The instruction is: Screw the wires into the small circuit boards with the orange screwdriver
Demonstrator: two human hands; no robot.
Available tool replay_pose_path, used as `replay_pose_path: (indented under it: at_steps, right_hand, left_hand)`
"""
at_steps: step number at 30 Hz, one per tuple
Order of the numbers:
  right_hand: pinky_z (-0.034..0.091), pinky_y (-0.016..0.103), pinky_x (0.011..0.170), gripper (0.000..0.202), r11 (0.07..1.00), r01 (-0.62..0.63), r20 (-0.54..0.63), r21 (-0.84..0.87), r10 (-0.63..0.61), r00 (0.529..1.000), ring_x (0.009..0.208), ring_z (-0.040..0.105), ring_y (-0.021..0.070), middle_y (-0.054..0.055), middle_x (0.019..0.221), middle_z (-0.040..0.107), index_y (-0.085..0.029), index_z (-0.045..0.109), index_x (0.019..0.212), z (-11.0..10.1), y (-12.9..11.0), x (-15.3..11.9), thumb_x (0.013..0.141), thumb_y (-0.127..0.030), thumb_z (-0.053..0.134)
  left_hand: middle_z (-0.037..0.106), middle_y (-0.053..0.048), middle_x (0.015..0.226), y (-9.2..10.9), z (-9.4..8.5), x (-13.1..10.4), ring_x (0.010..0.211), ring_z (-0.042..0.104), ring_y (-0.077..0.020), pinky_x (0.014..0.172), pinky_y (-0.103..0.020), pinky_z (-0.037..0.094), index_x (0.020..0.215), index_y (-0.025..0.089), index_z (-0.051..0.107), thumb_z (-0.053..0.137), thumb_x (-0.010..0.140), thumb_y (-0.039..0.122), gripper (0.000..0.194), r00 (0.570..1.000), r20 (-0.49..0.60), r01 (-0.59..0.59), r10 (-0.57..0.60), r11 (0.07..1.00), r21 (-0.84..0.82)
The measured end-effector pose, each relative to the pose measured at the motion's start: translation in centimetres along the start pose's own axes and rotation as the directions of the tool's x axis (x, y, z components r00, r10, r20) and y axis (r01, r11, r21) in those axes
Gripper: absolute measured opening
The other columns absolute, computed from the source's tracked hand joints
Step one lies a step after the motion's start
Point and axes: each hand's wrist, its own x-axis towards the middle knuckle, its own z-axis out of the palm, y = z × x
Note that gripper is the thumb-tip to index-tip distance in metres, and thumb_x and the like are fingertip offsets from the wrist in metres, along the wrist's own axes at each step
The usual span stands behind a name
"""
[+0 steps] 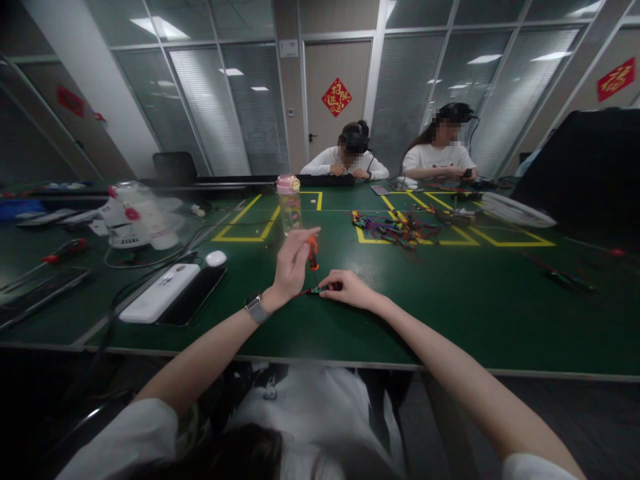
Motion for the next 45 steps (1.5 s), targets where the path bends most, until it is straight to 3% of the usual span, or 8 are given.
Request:
replay_pose_path:
  at_steps: [5, 12, 18, 22, 29, 35, 38, 45]
  right_hand:
    - [0.044, 0.027, 0.063, 0.026, 1.0, -0.021, -0.004, 0.014, 0.021, 1.0, 0.063, 0.052, 0.0133, 0.002, 0.073, 0.058, -0.015, 0.074, 0.091, 0.01, -0.1, -0.06, 0.081, -0.038, 0.067]
    - [0.044, 0.027, 0.063, 0.028, 1.0, -0.016, 0.012, 0.005, 0.016, 1.0, 0.064, 0.052, 0.0133, 0.003, 0.074, 0.058, -0.016, 0.074, 0.093, -0.14, -0.21, -0.1, 0.082, -0.041, 0.066]
    - [0.044, 0.026, 0.063, 0.031, 1.0, -0.013, 0.016, 0.001, 0.013, 1.0, 0.063, 0.051, 0.0127, 0.003, 0.074, 0.057, -0.015, 0.074, 0.095, -0.17, -0.25, -0.09, 0.082, -0.042, 0.065]
    - [0.043, 0.026, 0.063, 0.031, 1.0, -0.014, 0.019, -0.006, 0.014, 1.0, 0.063, 0.051, 0.0129, 0.002, 0.073, 0.056, -0.015, 0.074, 0.096, -0.08, -0.14, -0.08, 0.082, -0.042, 0.065]
    - [0.043, 0.026, 0.064, 0.032, 1.0, -0.017, 0.017, -0.004, 0.017, 1.0, 0.064, 0.051, 0.0129, 0.003, 0.074, 0.057, -0.015, 0.074, 0.095, -0.12, -0.18, -0.11, 0.082, -0.043, 0.065]
    - [0.043, 0.026, 0.062, 0.032, 1.0, -0.02, 0.011, -0.009, 0.02, 1.0, 0.063, 0.051, 0.0128, 0.003, 0.073, 0.056, -0.015, 0.074, 0.094, -0.14, -0.11, -0.07, 0.082, -0.043, 0.065]
    - [0.044, 0.026, 0.063, 0.031, 1.0, -0.016, 0.012, -0.011, 0.016, 1.0, 0.063, 0.051, 0.0128, 0.003, 0.073, 0.057, -0.016, 0.074, 0.094, -0.16, -0.14, -0.08, 0.082, -0.043, 0.066]
    - [0.044, 0.026, 0.063, 0.033, 1.0, -0.021, 0.01, -0.004, 0.021, 1.0, 0.063, 0.052, 0.0131, 0.003, 0.074, 0.057, -0.016, 0.074, 0.094, -0.23, -0.43, -0.14, 0.082, -0.045, 0.065]
  left_hand:
    - [0.062, -0.005, 0.107, -0.23, 0.08, 0.01, 0.092, 0.059, -0.0133, 0.084, -0.029, 0.049, 0.126, 0.022, 0.053, 0.04, 0.098, 0.024, 0.031, 0.998, 0.054, 0.046, -0.042, 0.996, -0.076]
    - [0.055, -0.002, 0.09, -0.22, 0.1, 0.14, 0.08, 0.052, -0.0129, 0.074, -0.028, 0.047, 0.1, 0.021, 0.061, 0.063, 0.086, 0.033, 0.018, 0.997, -0.053, 0.055, -0.053, 0.998, 0.02]
    - [0.06, -0.007, 0.106, -0.57, -0.08, 0.03, 0.095, 0.059, -0.0154, 0.083, -0.031, 0.05, 0.115, 0.021, 0.056, 0.036, 0.099, 0.029, 0.027, 0.992, 0.004, 0.129, -0.129, 0.991, -0.045]
    - [0.063, -0.007, 0.104, -0.8, 0.07, -0.02, 0.088, 0.063, -0.0136, 0.079, -0.028, 0.052, 0.116, 0.02, 0.055, 0.041, 0.097, 0.028, 0.024, 0.981, -0.018, 0.19, -0.193, 0.976, -0.109]
    - [0.059, -0.003, 0.09, -0.38, -0.2, 0.36, 0.084, 0.056, -0.0135, 0.076, -0.027, 0.048, 0.097, 0.019, 0.062, 0.056, 0.09, 0.027, 0.011, 0.993, -0.075, 0.097, -0.094, 0.995, 0.036]
    - [0.062, -0.006, 0.107, -0.57, -0.25, 0.15, 0.096, 0.059, -0.0149, 0.084, -0.03, 0.049, 0.119, 0.023, 0.057, 0.037, 0.098, 0.025, 0.029, 0.992, 0.008, 0.125, -0.125, 0.991, -0.052]
    - [0.063, -0.006, 0.107, -0.63, -0.16, 0.11, 0.091, 0.061, -0.0138, 0.08, -0.028, 0.05, 0.124, 0.023, 0.054, 0.041, 0.097, 0.027, 0.03, 0.99, 0.011, 0.142, -0.142, 0.987, -0.074]
    - [0.056, -0.001, 0.086, -0.08, -0.23, 0.42, 0.077, 0.053, -0.0125, 0.075, -0.028, 0.047, 0.098, 0.021, 0.065, 0.063, 0.086, 0.029, 0.015, 0.994, -0.108, 0.039, -0.029, 0.996, 0.086]
